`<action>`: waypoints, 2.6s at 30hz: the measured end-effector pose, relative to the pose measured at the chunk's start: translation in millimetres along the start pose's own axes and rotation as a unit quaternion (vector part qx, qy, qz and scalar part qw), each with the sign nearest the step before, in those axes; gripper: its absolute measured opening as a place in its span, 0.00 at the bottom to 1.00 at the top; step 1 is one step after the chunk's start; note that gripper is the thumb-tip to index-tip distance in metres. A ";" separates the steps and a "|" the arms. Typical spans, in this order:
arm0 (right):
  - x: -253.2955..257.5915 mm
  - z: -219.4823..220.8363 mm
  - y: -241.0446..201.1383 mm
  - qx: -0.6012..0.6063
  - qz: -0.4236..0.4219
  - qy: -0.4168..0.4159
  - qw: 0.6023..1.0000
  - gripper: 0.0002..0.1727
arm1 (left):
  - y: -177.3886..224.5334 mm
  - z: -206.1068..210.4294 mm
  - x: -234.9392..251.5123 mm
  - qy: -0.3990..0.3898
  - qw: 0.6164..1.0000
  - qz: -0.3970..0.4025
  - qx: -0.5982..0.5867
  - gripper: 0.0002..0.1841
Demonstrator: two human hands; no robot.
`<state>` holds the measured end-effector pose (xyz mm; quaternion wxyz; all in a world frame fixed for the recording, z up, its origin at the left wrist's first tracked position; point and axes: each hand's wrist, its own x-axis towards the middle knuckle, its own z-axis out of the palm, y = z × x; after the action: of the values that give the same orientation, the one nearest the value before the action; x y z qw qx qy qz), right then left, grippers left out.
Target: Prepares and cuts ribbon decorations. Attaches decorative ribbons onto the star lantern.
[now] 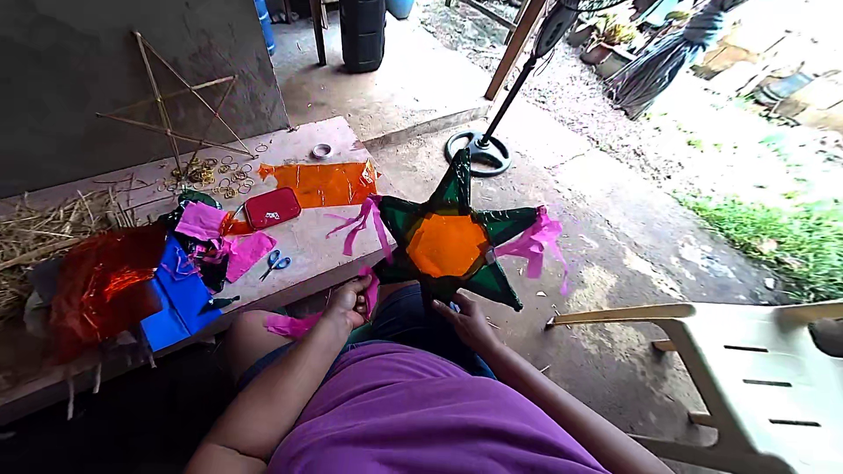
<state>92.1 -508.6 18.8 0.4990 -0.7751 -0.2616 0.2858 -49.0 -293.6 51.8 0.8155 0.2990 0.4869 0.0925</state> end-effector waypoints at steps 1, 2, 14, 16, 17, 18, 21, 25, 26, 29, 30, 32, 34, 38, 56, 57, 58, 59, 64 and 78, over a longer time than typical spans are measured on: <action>1.2 -3.4 2.9 -0.047 -0.005 -0.005 0.999 0.23 | -1.5 1.0 2.8 0.006 1.000 0.000 -0.001 0.05; 1.8 -8.4 3.0 -0.103 -0.004 -0.022 0.994 0.27 | -2.7 1.4 5.2 0.011 1.000 0.000 -0.001 0.05; 3.5 10.9 -77.5 -0.240 -0.362 -0.096 0.896 0.15 | -3.2 8.9 9.1 0.007 1.000 -0.004 0.013 0.04; 19.0 32.0 -78.0 -0.238 -0.392 -0.109 0.882 0.15 | -0.2 11.2 3.8 0.007 1.000 0.008 0.024 0.05; 26.6 40.0 -77.7 -0.240 -0.395 -0.111 0.880 0.16 | 0.6 11.6 2.1 0.005 1.000 0.014 0.027 0.05; 34.1 45.6 -77.9 -0.246 -0.394 -0.113 0.878 0.16 | 0.9 11.6 1.1 0.003 0.999 0.020 0.026 0.04; 54.6 52.8 -80.9 -0.272 -0.405 -0.119 0.865 0.17 | 0.4 9.3 -0.1 -0.013 0.999 0.032 0.018 0.01; 70.6 50.4 -90.0 -0.335 -0.401 -0.140 0.841 0.16 | -0.5 9.6 -2.4 -0.019 0.999 0.042 0.016 0.01; 73.5 49.2 -91.8 -0.347 -0.402 -0.142 0.835 0.16 | -0.2 10.5 -2.9 -0.021 0.999 0.045 0.017 0.02; 80.5 45.1 -96.8 -0.370 -0.414 -0.154 0.817 0.15 | 1.4 13.0 -5.4 -0.023 0.998 0.048 0.021 0.03; 82.0 44.0 -98.5 -0.377 -0.416 -0.160 0.812 0.15 | 1.4 13.6 -6.2 -0.022 0.998 0.050 0.021 0.02; 84.9 42.0 -103.2 -0.390 -0.416 -0.176 0.802 0.14 | 0.2 14.1 -6.5 -0.026 0.998 0.059 0.021 0.02; 88.4 41.0 -108.0 -0.399 -0.408 -0.198 0.797 0.14 | -1.0 14.3 -6.9 -0.029 0.997 0.067 0.022 0.02; 91.1 37.4 -126.3 -0.396 -0.335 -0.260 0.814 0.15 | 0.3 15.2 -10.4 -0.037 0.995 0.083 0.037 0.03; 98.8 31.1 -132.9 -0.308 -0.294 -0.243 0.872 0.10 | 16.8 15.1 -15.6 -0.052 0.976 0.157 0.139 0.05; 98.2 31.7 -132.3 -0.307 -0.294 -0.238 0.873 0.10 | 17.4 14.4 -15.3 -0.054 0.976 0.157 0.143 0.06; 97.5 31.9 -132.4 -0.308 -0.290 -0.234 0.875 0.10 | 17.9 13.9 -14.4 -0.054 0.975 0.160 0.148 0.06; 97.4 32.0 -131.9 -0.307 -0.290 -0.231 0.876 0.10 | 18.0 13.4 -13.3 -0.055 0.973 0.164 0.153 0.06; 98.3 31.9 -126.6 -0.293 -0.293 -0.221 0.883 0.10 | 20.0 13.1 -16.5 -0.056 0.961 0.195 0.187 0.06; 95.0 33.6 -123.3 -0.294 -0.279 -0.174 0.898 0.10 | 27.0 10.2 -18.5 -0.054 0.947 0.142 0.284 0.05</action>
<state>120.2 -377.0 104.0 0.2544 -0.7199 -0.6216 0.1752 -46.0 -284.1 84.7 0.7000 0.5891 0.4007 0.0490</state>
